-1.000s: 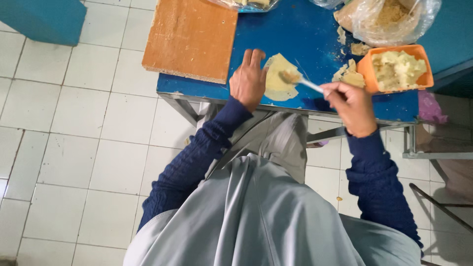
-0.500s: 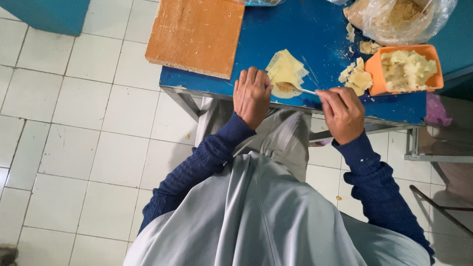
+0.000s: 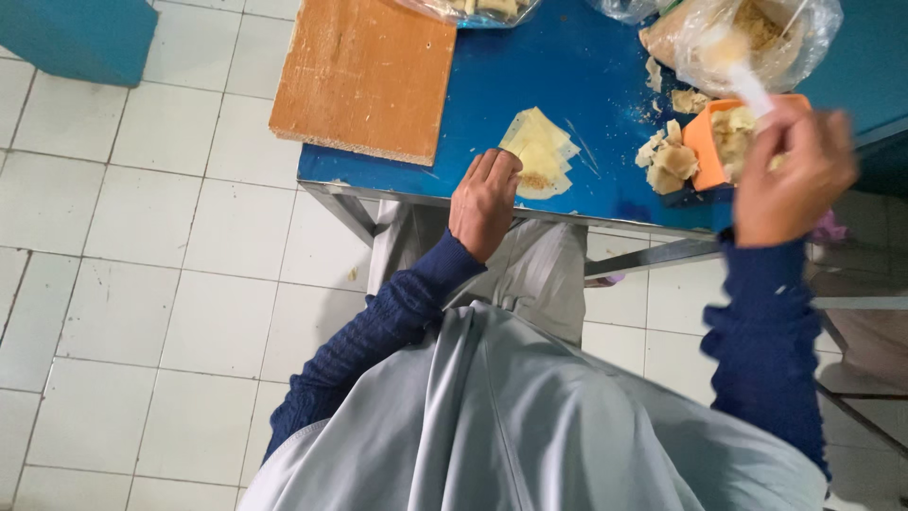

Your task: The person sits at a blue table and folds thin pieces of dough by hand into small triangular pastries, pressing each fold closed and placing the finished piece in a zigzag stack on the table. They occasionally use a spoon to scoop dough from an orange container and reach into plastic bags of dough pieces for more material.

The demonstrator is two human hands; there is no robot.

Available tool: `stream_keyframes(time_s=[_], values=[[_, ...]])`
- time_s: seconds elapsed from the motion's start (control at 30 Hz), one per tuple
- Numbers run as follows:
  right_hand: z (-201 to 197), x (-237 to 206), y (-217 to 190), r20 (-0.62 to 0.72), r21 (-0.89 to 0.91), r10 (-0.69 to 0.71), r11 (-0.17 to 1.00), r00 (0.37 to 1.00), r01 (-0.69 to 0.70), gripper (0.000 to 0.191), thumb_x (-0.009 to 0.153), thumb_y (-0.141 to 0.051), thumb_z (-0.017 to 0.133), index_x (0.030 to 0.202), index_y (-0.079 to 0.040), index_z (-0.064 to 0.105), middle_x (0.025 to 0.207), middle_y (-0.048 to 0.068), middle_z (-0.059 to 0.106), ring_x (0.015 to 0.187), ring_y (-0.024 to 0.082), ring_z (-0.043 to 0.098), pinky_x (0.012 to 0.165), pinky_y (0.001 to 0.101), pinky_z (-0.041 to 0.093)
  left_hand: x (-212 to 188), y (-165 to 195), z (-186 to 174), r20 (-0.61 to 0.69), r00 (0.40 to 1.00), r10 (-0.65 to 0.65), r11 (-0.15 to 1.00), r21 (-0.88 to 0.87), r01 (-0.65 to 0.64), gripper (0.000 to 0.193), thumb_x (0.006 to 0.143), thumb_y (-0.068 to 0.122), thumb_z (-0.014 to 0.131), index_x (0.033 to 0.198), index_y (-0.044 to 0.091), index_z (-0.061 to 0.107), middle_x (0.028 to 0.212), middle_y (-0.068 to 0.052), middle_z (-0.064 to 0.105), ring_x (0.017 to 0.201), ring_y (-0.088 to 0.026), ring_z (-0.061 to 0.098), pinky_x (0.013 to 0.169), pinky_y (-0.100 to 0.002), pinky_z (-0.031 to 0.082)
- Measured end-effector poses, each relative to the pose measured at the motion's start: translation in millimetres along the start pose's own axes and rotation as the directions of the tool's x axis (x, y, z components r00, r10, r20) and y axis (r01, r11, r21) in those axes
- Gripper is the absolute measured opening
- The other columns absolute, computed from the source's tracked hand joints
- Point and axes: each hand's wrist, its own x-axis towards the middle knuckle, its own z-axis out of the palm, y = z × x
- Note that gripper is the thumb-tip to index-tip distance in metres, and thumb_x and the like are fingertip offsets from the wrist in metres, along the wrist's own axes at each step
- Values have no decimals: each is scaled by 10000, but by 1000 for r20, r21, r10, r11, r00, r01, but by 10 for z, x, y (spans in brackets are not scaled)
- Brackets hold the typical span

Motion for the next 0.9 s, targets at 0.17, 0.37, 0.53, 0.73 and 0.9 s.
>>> stream_keyframes(time_s=[0.17,0.37,0.53,0.73,0.9], values=[[637,644,509,-116,-30,23,999,993,-27,155,1054,55,626,1069,-65,723,1158,88,646,1052,173,695,913,254,569,-15,-2,-6,15,999,-52,997,-64,53,203,885,-19,635,1068,39,567,1033,-126,629,966,-352,632,824,-432,519],[429,152,-720,66,383,-134,919,989,99,125,996,58,646,1053,-45,688,1161,86,729,1158,305,654,1101,457,513,-20,-2,-25,45,995,-91,989,-111,96,255,895,-45,633,1129,25,562,1062,-135,638,1001,-350,651,844,-419,534],[107,-197,-1693,285,453,-27,885,958,-110,129,936,-72,765,1055,-64,716,967,126,626,906,331,632,792,425,492,-22,23,-58,56,997,-50,992,-111,56,293,884,-62,606,1162,16,554,1081,-152,625,1010,-357,628,864,-438,522],[107,-161,-1861,201,450,-11,889,979,-82,108,923,-22,762,962,-61,669,975,100,621,910,311,628,786,406,498,2,69,-89,84,995,-47,993,-107,56,300,895,-64,590,1183,11,550,1070,-146,618,998,-345,628,874,-438,519],[181,-206,-1871,358,574,145,745,922,-340,64,983,-6,722,1000,-16,661,951,92,692,768,237,688,697,354,529,9,85,-109,79,997,-17,991,-130,27,320,889,-67,586,1199,7,557,1087,-152,620,992,-356,615,866,-439,518]])
